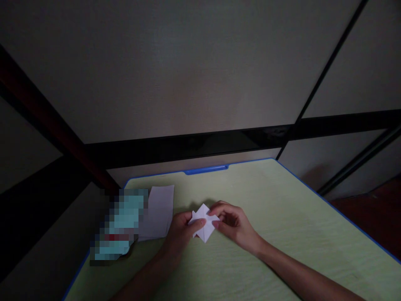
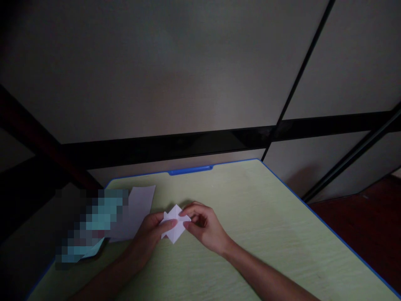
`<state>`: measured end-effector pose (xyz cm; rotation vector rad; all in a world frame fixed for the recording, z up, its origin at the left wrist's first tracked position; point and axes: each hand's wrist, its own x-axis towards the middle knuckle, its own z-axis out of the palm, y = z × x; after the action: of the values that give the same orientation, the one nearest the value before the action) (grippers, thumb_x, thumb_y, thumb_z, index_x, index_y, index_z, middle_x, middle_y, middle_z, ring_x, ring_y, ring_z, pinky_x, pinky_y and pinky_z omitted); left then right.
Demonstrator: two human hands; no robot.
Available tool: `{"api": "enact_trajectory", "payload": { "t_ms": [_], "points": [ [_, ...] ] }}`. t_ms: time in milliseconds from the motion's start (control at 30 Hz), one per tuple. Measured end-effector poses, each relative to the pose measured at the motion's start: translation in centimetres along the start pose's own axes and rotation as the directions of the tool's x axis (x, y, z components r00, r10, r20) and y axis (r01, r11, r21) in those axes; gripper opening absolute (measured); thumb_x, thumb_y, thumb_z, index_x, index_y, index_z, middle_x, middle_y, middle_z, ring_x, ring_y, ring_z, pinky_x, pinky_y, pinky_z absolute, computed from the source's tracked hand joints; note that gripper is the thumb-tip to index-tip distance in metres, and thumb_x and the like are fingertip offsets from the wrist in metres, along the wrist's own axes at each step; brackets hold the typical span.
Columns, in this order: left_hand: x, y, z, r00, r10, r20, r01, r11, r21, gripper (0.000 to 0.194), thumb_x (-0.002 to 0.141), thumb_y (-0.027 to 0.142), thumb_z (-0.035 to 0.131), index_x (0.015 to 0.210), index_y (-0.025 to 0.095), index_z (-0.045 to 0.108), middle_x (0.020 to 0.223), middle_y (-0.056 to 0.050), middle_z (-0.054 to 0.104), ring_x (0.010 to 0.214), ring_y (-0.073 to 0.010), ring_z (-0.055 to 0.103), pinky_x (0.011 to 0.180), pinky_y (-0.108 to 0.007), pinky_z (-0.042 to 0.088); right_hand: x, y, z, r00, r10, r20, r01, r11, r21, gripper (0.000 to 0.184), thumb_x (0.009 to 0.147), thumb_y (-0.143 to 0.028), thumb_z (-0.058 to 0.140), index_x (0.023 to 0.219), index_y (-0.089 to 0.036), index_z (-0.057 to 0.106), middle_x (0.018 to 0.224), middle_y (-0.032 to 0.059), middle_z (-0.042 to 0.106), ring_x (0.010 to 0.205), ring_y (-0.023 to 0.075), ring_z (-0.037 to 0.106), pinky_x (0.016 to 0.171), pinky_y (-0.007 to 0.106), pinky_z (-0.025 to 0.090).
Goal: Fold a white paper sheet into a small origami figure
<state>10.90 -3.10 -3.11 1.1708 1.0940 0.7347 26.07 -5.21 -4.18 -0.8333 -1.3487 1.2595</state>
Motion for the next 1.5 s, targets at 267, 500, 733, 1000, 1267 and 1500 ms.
{"api": "enact_trajectory", "payload": {
  "t_ms": [267, 500, 733, 1000, 1267, 1500],
  "points": [
    [0.0, 0.1, -0.1, 0.999, 0.011, -0.046, -0.009, 0.999, 0.049, 0.023, 0.056, 0.032, 0.059, 0.056, 0.009, 0.055, 0.047, 0.002, 0.049, 0.044, -0.0083, 0.039, 0.042, -0.019, 0.026, 0.5, -0.3, -0.2, 0.999, 0.004, -0.048, -0.005, 1.000, -0.029, 0.009, 0.063, -0.019, 0.062, 0.071, -0.018, 0.065, 0.078, 0.0038, 0.055, 0.068, 0.0119, 0.051, 0.058, 0.024, 0.040],
    [-0.5, 0.5, 0.3, 0.998, 0.039, -0.052, -0.034, 0.995, 0.091, 0.021, 0.054, 0.031, 0.060, 0.053, 0.010, 0.055, 0.045, 0.003, 0.048, 0.043, -0.0087, 0.040, 0.041, -0.019, 0.026, 0.6, -0.1, -0.5, 0.998, 0.005, -0.058, -0.007, 0.999, -0.044, 0.004, 0.062, -0.020, 0.063, 0.062, -0.017, 0.065, 0.070, 0.0022, 0.059, 0.065, 0.0119, 0.052, 0.059, 0.024, 0.041],
    [-0.6, 0.3, 0.5, 0.998, 0.055, -0.027, -0.051, 0.992, 0.118, 0.022, 0.056, 0.031, 0.058, 0.052, 0.010, 0.054, 0.044, 0.004, 0.045, 0.044, -0.0081, 0.038, 0.041, -0.018, 0.025, 0.5, -0.2, -0.2, 0.975, 0.153, -0.162, -0.158, 0.987, -0.015, 0.014, 0.060, -0.025, 0.064, 0.057, -0.012, 0.058, 0.055, -0.0019, 0.055, 0.050, 0.0073, 0.047, 0.049, 0.021, 0.037],
    [-0.5, 0.5, 0.7, 0.997, 0.061, -0.047, -0.054, 0.990, 0.133, 0.019, 0.053, 0.028, 0.058, 0.050, 0.010, 0.056, 0.045, 0.003, 0.047, 0.044, -0.0082, 0.038, 0.040, -0.018, 0.025, 0.4, -0.2, -0.1, 0.962, 0.147, -0.229, -0.165, 0.984, -0.061, 0.019, 0.059, -0.028, 0.064, 0.054, -0.012, 0.054, 0.053, -0.0022, 0.054, 0.047, 0.0068, 0.045, 0.047, 0.020, 0.036],
    [-0.5, 0.5, 0.8, 0.998, 0.039, -0.042, -0.033, 0.991, 0.128, 0.020, 0.053, 0.029, 0.059, 0.054, 0.009, 0.058, 0.046, 0.002, 0.050, 0.044, -0.0088, 0.040, 0.040, -0.018, 0.027, 0.3, -0.2, 0.1, 0.955, 0.145, -0.259, -0.166, 0.984, -0.062, 0.020, 0.059, -0.027, 0.063, 0.051, -0.012, 0.051, 0.054, -0.0012, 0.055, 0.047, 0.0068, 0.045, 0.046, 0.020, 0.036],
    [-0.4, 0.5, 0.9, 0.999, -0.001, -0.045, 0.008, 0.988, 0.154, 0.025, 0.056, 0.034, 0.059, 0.051, 0.010, 0.055, 0.044, 0.002, 0.048, 0.042, -0.0080, 0.039, 0.040, -0.019, 0.026, 0.2, 0.0, 0.4, 0.958, 0.160, -0.238, -0.179, 0.982, -0.059, 0.017, 0.058, -0.025, 0.064, 0.053, -0.012, 0.054, 0.053, -0.0014, 0.055, 0.048, 0.0076, 0.046, 0.047, 0.021, 0.036]
  ]
}}
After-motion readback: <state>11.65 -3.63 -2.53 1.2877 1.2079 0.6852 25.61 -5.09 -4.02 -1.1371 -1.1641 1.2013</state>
